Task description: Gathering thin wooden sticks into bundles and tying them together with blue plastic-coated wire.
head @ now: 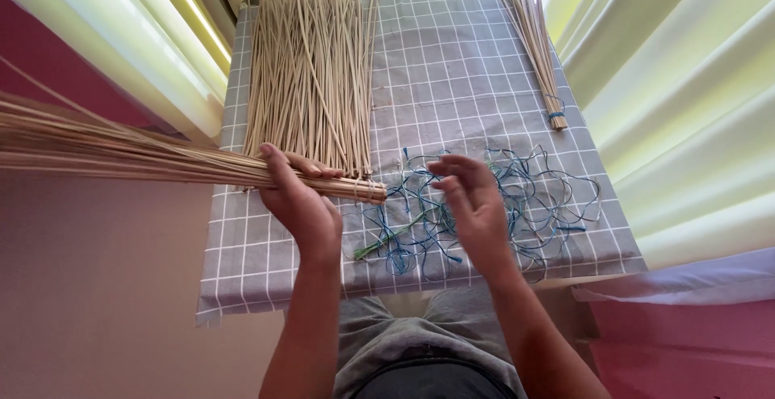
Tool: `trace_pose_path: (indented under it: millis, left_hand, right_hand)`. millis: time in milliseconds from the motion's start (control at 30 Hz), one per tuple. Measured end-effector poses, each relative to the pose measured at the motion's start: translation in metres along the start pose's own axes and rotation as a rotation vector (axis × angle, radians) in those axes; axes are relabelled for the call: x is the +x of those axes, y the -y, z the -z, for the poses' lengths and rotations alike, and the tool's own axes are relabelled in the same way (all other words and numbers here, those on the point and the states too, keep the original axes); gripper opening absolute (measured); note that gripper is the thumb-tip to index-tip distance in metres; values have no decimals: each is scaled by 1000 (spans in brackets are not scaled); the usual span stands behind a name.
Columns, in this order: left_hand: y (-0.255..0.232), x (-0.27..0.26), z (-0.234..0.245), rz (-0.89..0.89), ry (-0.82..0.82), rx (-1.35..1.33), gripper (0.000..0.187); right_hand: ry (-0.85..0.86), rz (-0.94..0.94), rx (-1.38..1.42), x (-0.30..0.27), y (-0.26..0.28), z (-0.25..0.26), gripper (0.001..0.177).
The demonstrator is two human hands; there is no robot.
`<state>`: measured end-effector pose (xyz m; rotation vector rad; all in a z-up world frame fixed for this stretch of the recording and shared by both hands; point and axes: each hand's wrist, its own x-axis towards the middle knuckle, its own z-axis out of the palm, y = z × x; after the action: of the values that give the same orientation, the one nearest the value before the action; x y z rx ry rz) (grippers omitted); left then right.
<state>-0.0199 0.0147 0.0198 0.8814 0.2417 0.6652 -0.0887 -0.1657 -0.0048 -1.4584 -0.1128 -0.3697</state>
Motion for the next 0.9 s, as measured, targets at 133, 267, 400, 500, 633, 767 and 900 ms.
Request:
trace_pose_path:
  millis: [133, 267, 400, 500, 633, 767, 900]
  left_hand:
    - [0, -23, -7, -16, 128, 35, 44]
    - [-5, -26, -8, -40, 195, 55, 47]
    - [-13, -10, -7, -63, 176, -14, 42]
    - [-20, 13, 0, -101, 135, -24, 39]
    - [-30, 32, 15, -119, 127, -12, 35]
    - [-28, 35, 30, -95, 198, 62, 25]
    - [-36, 27, 31, -73, 256, 89, 28]
  right_hand:
    - [215, 116, -187, 0, -6, -34, 60]
    - [231, 126, -308, 0, -19, -39, 54]
    - [173, 65, -194, 0, -16, -27, 42]
    - [127, 38, -218, 2, -9, -16, 22]
    - [71, 88, -347, 5, -1, -7, 17]
    - [216, 167, -551, 1, 9, -21, 19]
    - [345, 151, -467, 4, 22, -38, 13]
